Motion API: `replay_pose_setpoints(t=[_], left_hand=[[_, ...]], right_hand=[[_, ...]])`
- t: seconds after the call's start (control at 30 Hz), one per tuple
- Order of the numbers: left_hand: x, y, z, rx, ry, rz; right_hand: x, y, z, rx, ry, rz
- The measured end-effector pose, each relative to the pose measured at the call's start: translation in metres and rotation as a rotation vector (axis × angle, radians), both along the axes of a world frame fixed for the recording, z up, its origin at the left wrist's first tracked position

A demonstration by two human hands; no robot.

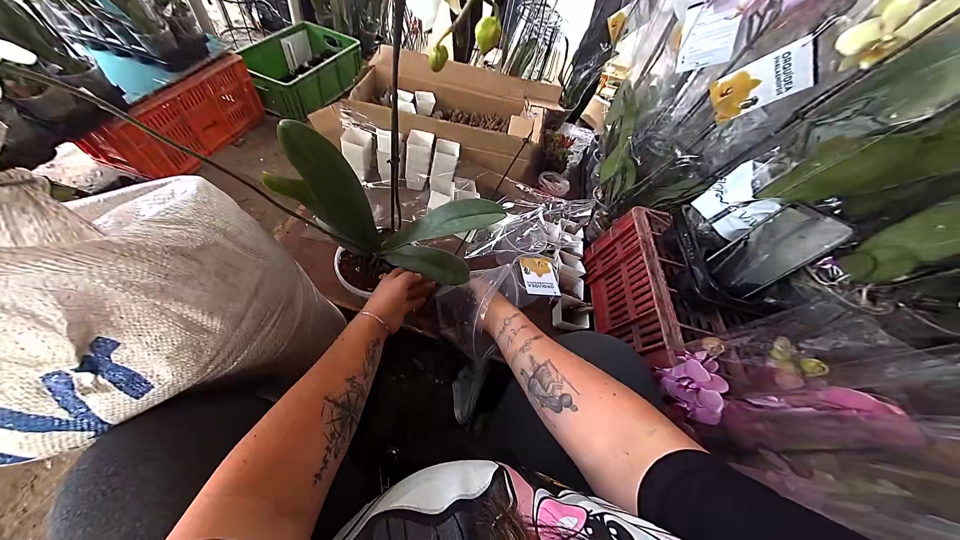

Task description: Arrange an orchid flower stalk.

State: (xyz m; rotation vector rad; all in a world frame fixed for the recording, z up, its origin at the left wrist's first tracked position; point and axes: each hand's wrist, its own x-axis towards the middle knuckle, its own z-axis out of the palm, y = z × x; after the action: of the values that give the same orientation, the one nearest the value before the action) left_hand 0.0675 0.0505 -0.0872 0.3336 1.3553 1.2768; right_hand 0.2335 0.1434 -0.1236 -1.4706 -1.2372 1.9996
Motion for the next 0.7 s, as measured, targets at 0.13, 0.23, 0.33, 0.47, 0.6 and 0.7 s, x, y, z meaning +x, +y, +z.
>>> replay_pose_setpoints(t=[0.13, 0.23, 0.33, 0.47, 0.6, 0.7], left_hand=[[-0.002, 0.005, 0.004, 0.078, -0.138, 0.058], [-0.008, 0.003, 0.008, 0.077, -0.084, 0.032], [-0.02, -0.003, 0.016, 0.121, 0.115, -0.098], [-0.043, -0.009, 0.037, 0.18, 0.447, -0.382], [-0.055, -0.014, 0.049, 0.194, 0.542, -0.45], [-0.053, -0.016, 0.046, 0.213, 0.541, -0.417]], right_hand=[[-0.001, 0.001, 0.004, -0.267, 0.191, -0.238], [-0.004, -0.003, 0.003, -0.268, 0.211, -0.3], [-0.009, -0.006, 0.008, -0.238, 0.137, -0.402], [-0.008, -0.014, 0.033, -0.208, 0.036, -0.47], [0.001, -0.018, 0.046, -0.172, 0.052, -0.472], [0.007, -0.017, 0.046, -0.176, 0.084, -0.424]])
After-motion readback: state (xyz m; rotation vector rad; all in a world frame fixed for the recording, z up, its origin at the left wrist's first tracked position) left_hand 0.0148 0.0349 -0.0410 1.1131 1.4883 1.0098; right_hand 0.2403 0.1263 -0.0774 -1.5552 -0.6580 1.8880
